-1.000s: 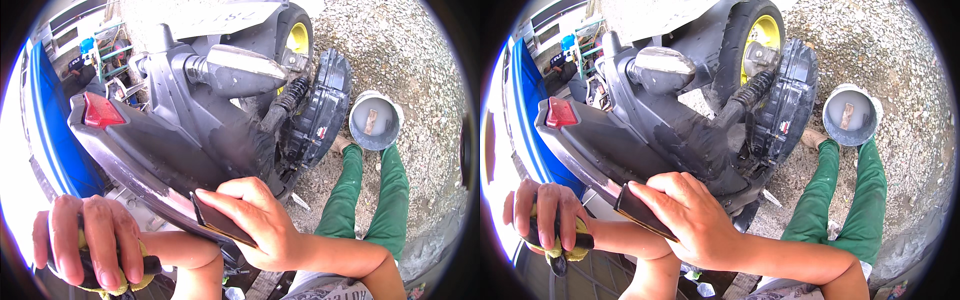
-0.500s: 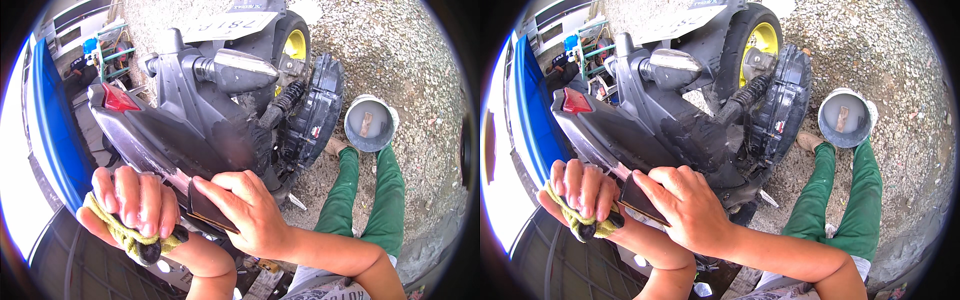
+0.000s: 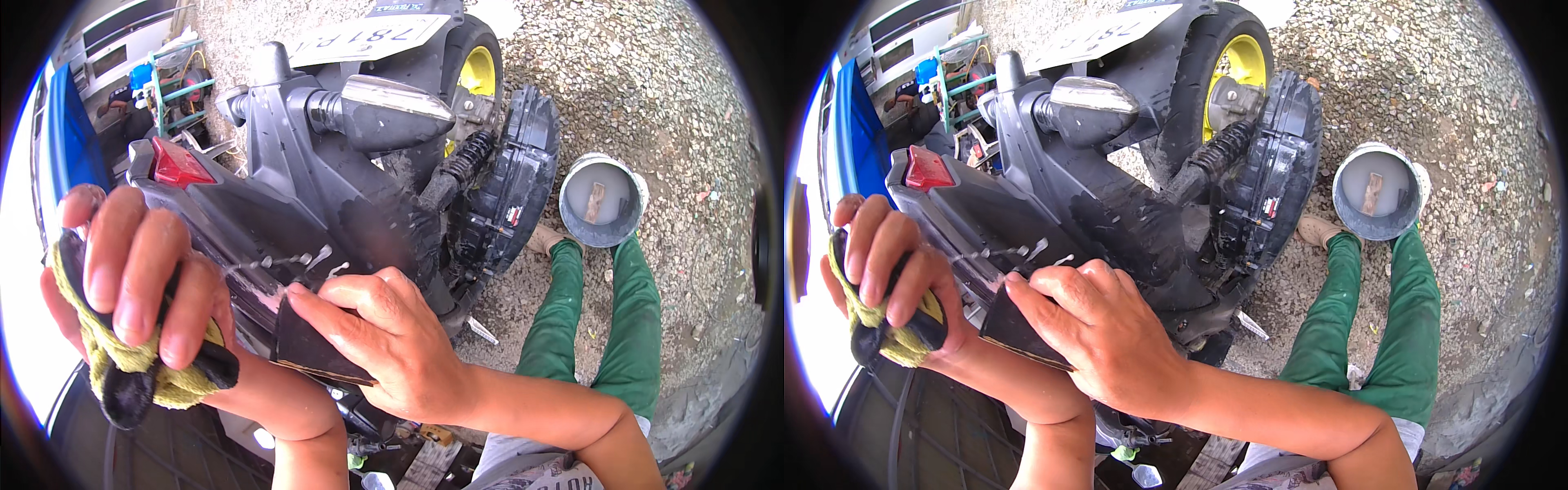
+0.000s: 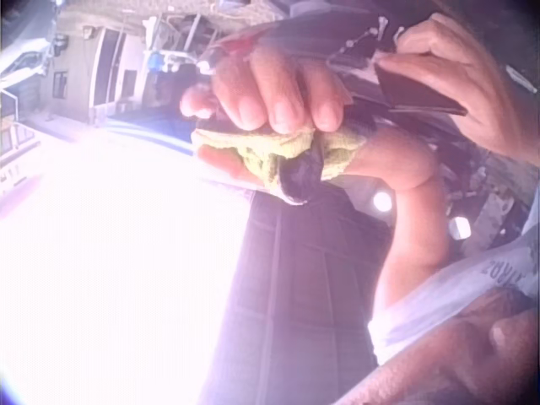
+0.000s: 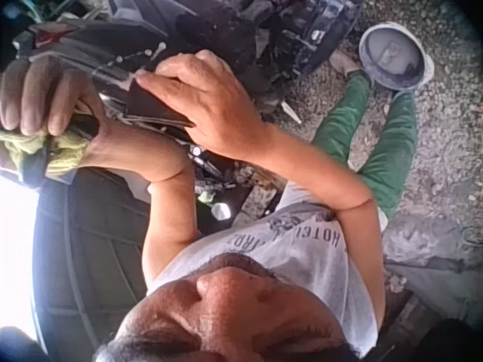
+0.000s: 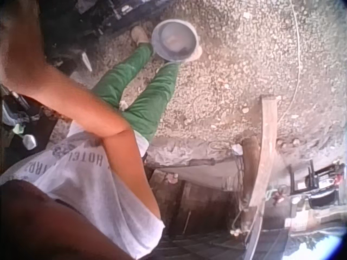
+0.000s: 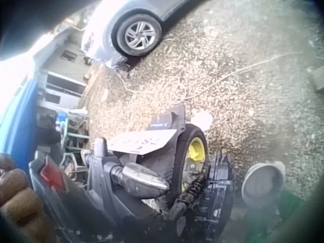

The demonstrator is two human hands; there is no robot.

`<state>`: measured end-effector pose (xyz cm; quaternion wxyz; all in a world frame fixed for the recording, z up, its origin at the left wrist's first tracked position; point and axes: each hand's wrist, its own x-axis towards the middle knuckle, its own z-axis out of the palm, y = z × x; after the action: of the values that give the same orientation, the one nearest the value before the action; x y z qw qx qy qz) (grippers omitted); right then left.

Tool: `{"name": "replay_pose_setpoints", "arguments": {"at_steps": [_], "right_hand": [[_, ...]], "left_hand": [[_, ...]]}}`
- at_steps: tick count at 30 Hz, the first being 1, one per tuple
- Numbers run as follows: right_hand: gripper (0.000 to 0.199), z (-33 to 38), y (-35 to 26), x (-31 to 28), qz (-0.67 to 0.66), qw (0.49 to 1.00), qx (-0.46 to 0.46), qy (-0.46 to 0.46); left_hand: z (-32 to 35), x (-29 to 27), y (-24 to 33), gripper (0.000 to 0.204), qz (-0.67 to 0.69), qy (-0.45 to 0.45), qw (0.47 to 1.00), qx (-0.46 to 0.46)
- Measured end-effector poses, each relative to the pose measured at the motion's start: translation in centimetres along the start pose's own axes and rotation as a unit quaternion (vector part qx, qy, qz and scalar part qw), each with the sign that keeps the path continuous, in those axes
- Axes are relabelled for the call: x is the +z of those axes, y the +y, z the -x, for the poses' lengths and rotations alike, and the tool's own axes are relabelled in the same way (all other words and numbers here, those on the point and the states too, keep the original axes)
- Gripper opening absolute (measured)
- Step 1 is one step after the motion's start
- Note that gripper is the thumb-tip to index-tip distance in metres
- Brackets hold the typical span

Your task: The person cleans the side panel of a black motorcycle using a green cloth and a small black scraper. They repeatedly wipe the surface and scrape off residue, occasionally dipping the cloth into a bucket of water on the ground.

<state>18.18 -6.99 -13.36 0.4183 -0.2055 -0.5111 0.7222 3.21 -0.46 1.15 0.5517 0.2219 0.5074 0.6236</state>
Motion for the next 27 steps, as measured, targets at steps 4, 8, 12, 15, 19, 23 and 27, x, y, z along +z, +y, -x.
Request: {"name": "replay_pose_setpoints", "arguments": {"at_steps": [4,8,12,15,19,23,27], "right_hand": [[0.067,0.6,-0.2,-0.8,0.008,0.999,0.028,-0.033],[0.059,2.0,0.0,-0.6,-0.018,0.999,0.020,-0.023],[0.056,-0.2,0.8,-0.7,-0.015,0.999,0.013,-0.030],[0.056,2.1,0.4,-0.7,-0.008,0.999,0.019,-0.043],[0.055,0.9,0.5,-0.6,-0.008,1.000,0.009,-0.027],[0.055,0.8,-0.2,-0.4,-0.031,0.999,0.041,-0.016],[0.056,2.2,-0.2,-0.8,-0.005,0.999,0.034,-0.016]], "left_hand": [[-1.8,-0.6,-0.2,0.031,0.003,-0.035,0.999,0.000],[-1.0,-0.9,-1.4,0.030,0.023,-0.085,0.996,0.029],[-1.9,-4.8,0.0,0.026,0.039,-0.211,0.972,-0.091],[-2.2,-3.9,0.3,0.021,0.040,-0.184,0.979,-0.074],[-2.4,-2.3,-2.1,0.016,0.055,-0.161,0.984,-0.044],[-2.7,-2.0,-1.9,0.015,0.063,-0.155,0.985,-0.042],[-2.8,-2.5,-2.0,0.015,0.084,-0.157,0.983,-0.045]]}}
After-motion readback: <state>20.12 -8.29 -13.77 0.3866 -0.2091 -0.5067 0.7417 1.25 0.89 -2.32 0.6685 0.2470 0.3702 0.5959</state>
